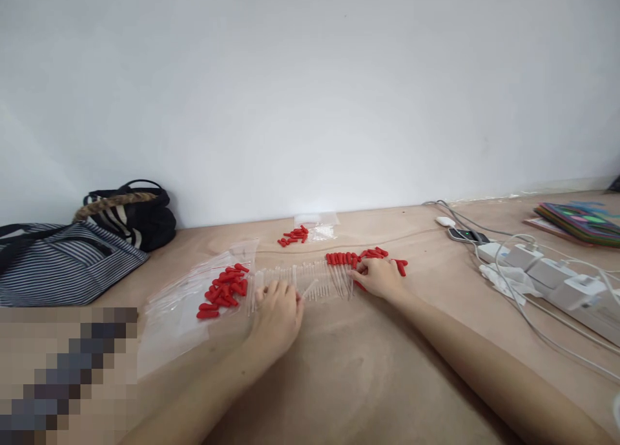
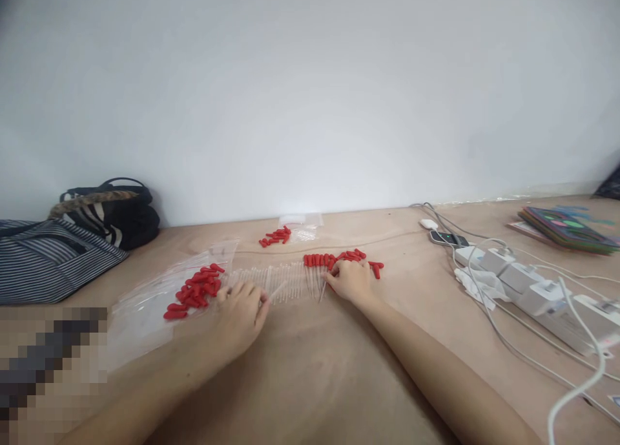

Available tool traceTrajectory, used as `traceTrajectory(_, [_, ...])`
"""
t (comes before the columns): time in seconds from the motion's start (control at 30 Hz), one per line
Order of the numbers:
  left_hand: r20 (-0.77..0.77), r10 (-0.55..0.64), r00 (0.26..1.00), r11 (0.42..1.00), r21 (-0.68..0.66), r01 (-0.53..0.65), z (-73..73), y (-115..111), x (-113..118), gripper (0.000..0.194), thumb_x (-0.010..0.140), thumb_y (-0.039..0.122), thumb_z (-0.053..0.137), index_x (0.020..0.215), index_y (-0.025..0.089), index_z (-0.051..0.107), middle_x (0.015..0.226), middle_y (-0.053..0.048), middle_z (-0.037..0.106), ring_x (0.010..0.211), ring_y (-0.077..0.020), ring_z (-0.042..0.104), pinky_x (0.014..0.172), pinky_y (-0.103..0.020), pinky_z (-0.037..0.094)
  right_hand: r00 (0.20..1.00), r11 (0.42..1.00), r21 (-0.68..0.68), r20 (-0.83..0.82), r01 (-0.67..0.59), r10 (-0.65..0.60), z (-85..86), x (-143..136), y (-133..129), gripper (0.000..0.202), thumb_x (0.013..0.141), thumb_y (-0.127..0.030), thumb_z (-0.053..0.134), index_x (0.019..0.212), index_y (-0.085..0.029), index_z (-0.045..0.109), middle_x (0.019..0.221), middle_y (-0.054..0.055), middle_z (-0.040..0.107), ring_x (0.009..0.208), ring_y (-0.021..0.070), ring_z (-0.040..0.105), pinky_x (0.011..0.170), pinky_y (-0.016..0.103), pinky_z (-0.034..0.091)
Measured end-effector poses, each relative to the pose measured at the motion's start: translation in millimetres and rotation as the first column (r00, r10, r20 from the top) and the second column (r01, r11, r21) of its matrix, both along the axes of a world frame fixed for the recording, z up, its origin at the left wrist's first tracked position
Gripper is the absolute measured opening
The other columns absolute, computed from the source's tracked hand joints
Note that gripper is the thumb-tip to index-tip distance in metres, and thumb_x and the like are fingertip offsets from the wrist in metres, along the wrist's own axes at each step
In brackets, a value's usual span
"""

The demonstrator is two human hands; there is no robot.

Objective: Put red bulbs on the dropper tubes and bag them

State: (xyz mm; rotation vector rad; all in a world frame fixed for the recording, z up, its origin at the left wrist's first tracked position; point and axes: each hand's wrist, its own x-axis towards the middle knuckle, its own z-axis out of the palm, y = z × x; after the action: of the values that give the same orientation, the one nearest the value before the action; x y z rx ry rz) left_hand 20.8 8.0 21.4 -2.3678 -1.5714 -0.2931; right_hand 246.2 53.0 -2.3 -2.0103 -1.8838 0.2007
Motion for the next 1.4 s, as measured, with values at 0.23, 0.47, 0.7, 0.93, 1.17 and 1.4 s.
traceTrajectory(0.23, [0.044, -0.177, 0.983, 0.984, -0.014, 0.178, -20.8, -21.9, -2.5, 0.014, 0.081, 0.015, 0.043, 0.072, 0.017, 0.054, 0.074, -0.004, 0.062, 0.073, -0.0202, 0.05, 0.076, -0.039, 0.026, 1.0, 0.999, -0.048, -0.006, 0.024, -0.025, 2.0, -1.7, 9.3, 0.039, 0.078, -0.044, 0.044, 0.051, -0.019, 0.056, 0.057, 0.002, 0.06, 0.067, 0.0189, 0.057, 0.08, 0.038, 0.031])
traceTrajectory(0.47, [0.141, -0.181, 0.973, 0.98, -0.053, 0.19, -26.3, -22.8, -6.3, 0.013, 0.081, 0.015, 0.044, 0.071, 0.017, 0.053, 0.074, -0.001, 0.061, 0.073, -0.0194, 0.052, 0.078, -0.04, 0.024, 0.994, 0.969, -0.235, -0.055, 0.079, -0.094, 10.1, -6.3, 12.9, 0.04, 0.071, -0.051, 0.048, 0.047, -0.019, 0.051, 0.055, 0.001, 0.058, 0.063, 0.0186, 0.057, 0.077, 0.037, 0.034])
traceTrajectory(0.7, [0.162, -0.189, 0.969, 0.979, -0.049, 0.199, -28.3, -22.3, -6.6, 0.014, 0.081, 0.015, 0.043, 0.071, 0.017, 0.053, 0.073, -0.001, 0.062, 0.073, -0.0195, 0.052, 0.078, -0.039, 0.024, 0.986, 0.949, -0.28, -0.038, 0.145, -0.162, 8.1, -2.3, 25.8, 0.027, 0.068, -0.042, 0.049, 0.056, -0.019, 0.055, 0.055, 0.003, 0.059, 0.063, 0.0216, 0.058, 0.068, 0.034, 0.037])
traceTrajectory(0.93, [0.186, -0.182, 0.966, 0.981, -0.025, 0.19, -31.7, -22.0, -7.4, 0.014, 0.08, 0.015, 0.043, 0.071, 0.017, 0.053, 0.073, -0.001, 0.062, 0.072, -0.0192, 0.052, 0.077, -0.039, 0.024, 0.982, 0.955, -0.255, -0.068, 0.154, -0.177, 11.4, -11.1, 41.3, 0.028, 0.07, -0.043, 0.049, 0.061, -0.019, 0.06, 0.065, 0.004, 0.063, 0.072, 0.0218, 0.059, 0.077, 0.037, 0.033])
traceTrajectory(1.17, [0.211, -0.167, 0.963, 0.983, -0.038, 0.179, -31.8, -22.9, -10.5, 0.014, 0.079, 0.015, 0.043, 0.071, 0.017, 0.053, 0.072, -0.001, 0.061, 0.073, -0.019, 0.052, 0.079, -0.04, 0.024, 0.992, 0.973, -0.207, -0.061, 0.098, -0.113, 16.4, -9.1, 29.3, 0.031, 0.071, -0.049, 0.05, 0.064, -0.021, 0.062, 0.069, 0.003, 0.064, 0.076, 0.0219, 0.058, 0.08, 0.038, 0.03])
traceTrajectory(1.4, [0.275, -0.152, 0.949, 0.979, -0.091, 0.183, -23.2, -24.0, -6.1, 0.012, 0.08, 0.018, 0.043, 0.075, 0.018, 0.054, 0.078, -0.001, 0.062, 0.077, -0.0195, 0.053, 0.078, -0.04, 0.024, 0.999, 0.97, -0.239, -0.01, -0.046, 0.045, 15.2, 4.8, -5.7, 0.031, 0.06, -0.05, 0.062, 0.051, -0.02, 0.059, 0.057, 0.002, 0.061, 0.068, 0.0217, 0.057, 0.073, 0.035, 0.033])
